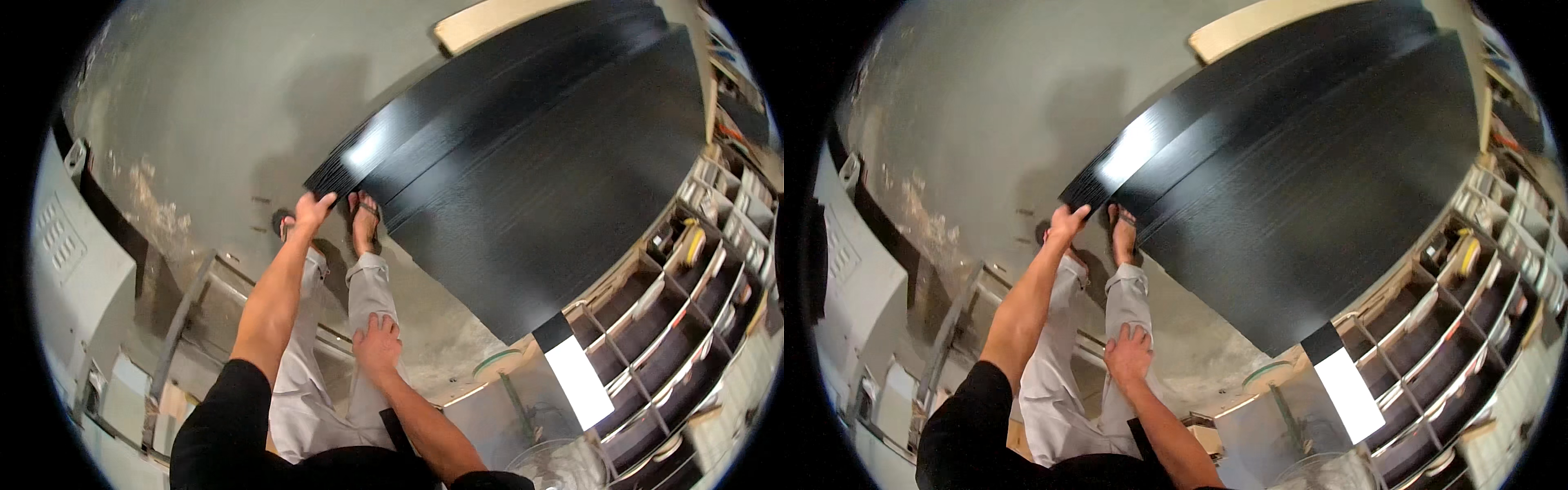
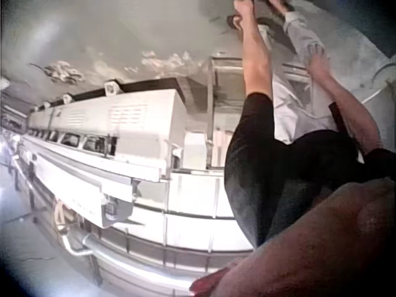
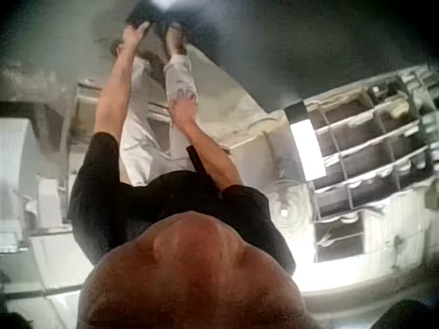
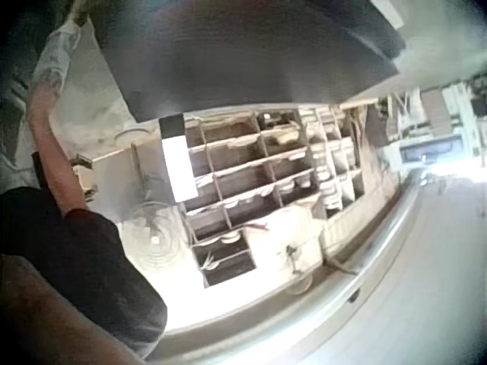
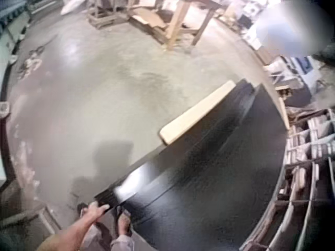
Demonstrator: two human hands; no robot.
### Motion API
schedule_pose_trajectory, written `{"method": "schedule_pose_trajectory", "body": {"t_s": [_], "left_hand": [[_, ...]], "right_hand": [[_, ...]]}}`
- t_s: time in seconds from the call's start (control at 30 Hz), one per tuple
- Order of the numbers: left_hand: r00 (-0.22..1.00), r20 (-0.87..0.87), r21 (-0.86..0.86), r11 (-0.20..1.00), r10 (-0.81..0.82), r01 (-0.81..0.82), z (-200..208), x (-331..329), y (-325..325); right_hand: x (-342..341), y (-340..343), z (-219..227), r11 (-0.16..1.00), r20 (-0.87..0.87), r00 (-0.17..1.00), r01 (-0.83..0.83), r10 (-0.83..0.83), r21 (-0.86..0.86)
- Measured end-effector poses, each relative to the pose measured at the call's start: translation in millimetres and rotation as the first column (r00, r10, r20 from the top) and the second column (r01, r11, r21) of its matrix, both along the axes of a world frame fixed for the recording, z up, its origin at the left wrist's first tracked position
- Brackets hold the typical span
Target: The person picks up a long black wooden panel from a workbench and places it onto a stack of similar panels on the floor, repeating this action with several panels.
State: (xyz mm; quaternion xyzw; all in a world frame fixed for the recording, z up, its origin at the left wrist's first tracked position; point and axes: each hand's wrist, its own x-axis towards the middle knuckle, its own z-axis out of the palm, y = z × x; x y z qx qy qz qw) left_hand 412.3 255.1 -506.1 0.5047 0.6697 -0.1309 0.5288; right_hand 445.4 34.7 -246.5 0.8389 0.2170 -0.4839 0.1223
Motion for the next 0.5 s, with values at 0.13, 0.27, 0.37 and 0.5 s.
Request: {"method": "schedule_pose_trajectory", "body": {"t_s": [0.13, 0.27, 0.37, 0.5], "left_hand": [[0.999, 0.004, 0.057, 0.998, -0.034, 0.033, -13.1, 35.1, -2.8], [0.99, -0.105, 0.107, 0.989, -0.094, 0.105, -21.4, 51.4, 2.5], [0.974, -0.201, 0.106, 0.986, -0.108, 0.131, -1.2, 76.6, 7.0], [0.98, -0.192, 0.001, 0.999, -0.05, 0.051, 0.7, 83.7, 13.1]], "right_hand": [[1.3, -12.9, -3.2, 1.0, -0.034, 0.999, 0.023, -0.023, -0.001], [3.1, -14.4, -4.2, 0.999, -0.017, 1.0, 0.005, -0.004, 0.053], [6.6, -16.5, -5.6, 0.998, -0.005, 1.0, -0.017, 0.017, 0.061], [8.9, -19.2, -7.1, 0.994, 0.018, 0.999, -0.044, 0.042, 0.099]]}}
